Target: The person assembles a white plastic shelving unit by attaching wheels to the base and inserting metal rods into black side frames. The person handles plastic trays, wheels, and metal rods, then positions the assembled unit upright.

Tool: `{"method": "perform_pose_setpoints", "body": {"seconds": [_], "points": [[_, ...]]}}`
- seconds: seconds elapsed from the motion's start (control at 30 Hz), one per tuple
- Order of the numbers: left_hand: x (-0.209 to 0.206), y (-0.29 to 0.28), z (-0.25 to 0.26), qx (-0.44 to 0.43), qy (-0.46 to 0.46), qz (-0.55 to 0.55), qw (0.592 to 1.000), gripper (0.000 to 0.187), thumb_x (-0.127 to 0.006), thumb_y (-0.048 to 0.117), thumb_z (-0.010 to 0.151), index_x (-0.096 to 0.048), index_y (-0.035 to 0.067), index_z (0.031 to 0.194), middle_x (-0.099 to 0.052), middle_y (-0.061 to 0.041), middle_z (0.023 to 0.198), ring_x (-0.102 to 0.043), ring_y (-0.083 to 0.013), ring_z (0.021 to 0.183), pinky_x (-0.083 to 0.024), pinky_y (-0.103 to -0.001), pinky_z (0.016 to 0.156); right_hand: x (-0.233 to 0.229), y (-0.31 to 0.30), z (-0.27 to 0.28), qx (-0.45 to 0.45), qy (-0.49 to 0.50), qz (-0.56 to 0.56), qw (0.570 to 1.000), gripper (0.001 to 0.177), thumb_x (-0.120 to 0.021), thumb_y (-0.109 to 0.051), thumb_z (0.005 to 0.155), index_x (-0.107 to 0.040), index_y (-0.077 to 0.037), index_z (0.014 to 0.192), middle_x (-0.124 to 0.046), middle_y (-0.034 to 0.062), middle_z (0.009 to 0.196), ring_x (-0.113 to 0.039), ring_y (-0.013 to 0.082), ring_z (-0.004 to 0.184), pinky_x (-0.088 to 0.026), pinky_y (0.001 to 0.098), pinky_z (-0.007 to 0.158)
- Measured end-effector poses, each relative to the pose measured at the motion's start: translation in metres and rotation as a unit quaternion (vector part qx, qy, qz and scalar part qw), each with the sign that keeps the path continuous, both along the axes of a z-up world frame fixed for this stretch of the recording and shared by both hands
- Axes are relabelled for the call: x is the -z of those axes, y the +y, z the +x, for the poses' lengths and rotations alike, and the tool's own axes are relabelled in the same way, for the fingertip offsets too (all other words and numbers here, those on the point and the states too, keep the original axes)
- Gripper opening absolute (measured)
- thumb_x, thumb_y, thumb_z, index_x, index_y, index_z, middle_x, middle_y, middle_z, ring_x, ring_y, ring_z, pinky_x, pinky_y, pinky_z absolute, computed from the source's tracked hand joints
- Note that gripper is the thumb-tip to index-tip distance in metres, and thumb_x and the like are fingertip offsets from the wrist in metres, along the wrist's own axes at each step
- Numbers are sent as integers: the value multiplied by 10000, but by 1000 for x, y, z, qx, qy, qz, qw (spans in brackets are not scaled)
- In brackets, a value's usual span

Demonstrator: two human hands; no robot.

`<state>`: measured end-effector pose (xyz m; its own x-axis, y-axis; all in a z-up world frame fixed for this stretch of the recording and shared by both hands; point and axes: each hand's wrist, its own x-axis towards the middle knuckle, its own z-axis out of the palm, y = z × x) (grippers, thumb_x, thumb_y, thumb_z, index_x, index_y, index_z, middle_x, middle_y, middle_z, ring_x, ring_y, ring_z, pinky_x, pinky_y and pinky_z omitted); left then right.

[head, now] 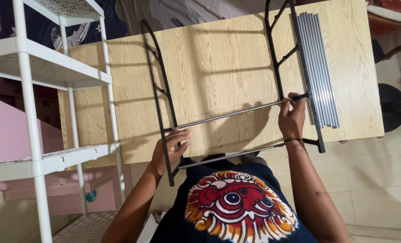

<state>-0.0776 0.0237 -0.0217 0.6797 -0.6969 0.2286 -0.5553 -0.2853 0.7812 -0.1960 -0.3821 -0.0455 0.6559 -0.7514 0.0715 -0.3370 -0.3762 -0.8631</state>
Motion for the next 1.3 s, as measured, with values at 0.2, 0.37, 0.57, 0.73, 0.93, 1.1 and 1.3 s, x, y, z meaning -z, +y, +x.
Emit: {"method": "perform_pose_setpoints", "body": {"seconds": [0.2,0.37,0.57,0.73,0.93,1.1,1.3], "points": [[1,18,25,-217,149,116,958,363,-778,239,928,-640,74,1221,-750,-109,1095,-751,-222,957,-618,-343,899,-1,-1,2,10,0,42,999,218,-549,-145,1120,-495,-6,1279,-630,198,1184,-667,291,1223,-578,384,878],[-18,9,60,-134,151,145,969,327,-718,248,935,-717,80,1215,-734,-111,1128,-728,-254,998,-564,-360,917,-6,2,1,-3,27,-52,998,186,-512,-166,1142,-504,-1,1227,-610,191,1129,-661,316,1112,-542,428,845],[-17,7,77,-43,68,199,977,284,-696,295,944,-770,65,1093,-751,-115,1125,-709,-296,1056,-556,-364,919,-4,2,1,21,58,-18,998,179,-453,-175,1143,-492,-2,1173,-603,152,1007,-639,273,901,-506,414,773],[-9,4,90,-11,-1,218,976,262,-680,294,963,-774,73,1065,-765,-111,1056,-733,-293,970,-585,-365,855,11,-4,4,3,1,-20,1000,143,-427,-130,1149,-471,5,1129,-562,145,915,-567,244,811,-489,392,762],[-11,-8,115,-9,33,226,974,251,-689,272,950,-765,59,1060,-763,-124,1033,-736,-290,930,-587,-356,820,26,-10,7,-1,-50,6,999,155,-423,-150,1152,-438,2,1129,-566,125,943,-570,211,821,-500,352,746],[-17,-20,116,-8,53,245,968,263,-699,269,956,-753,46,1083,-761,-126,1048,-732,-283,939,-584,-355,835,20,-16,12,30,16,3,999,164,-411,-158,1155,-455,-1,1156,-552,165,914,-556,245,771,-471,393,703],[-37,-16,110,-91,197,272,938,301,-699,306,914,-766,109,1132,-761,-86,1098,-752,-260,935,-596,-364,829,11,-6,18,27,70,23,997,208,-405,-194,1161,-474,-13,1236,-617,210,962,-624,296,853,-517,430,787]]}}
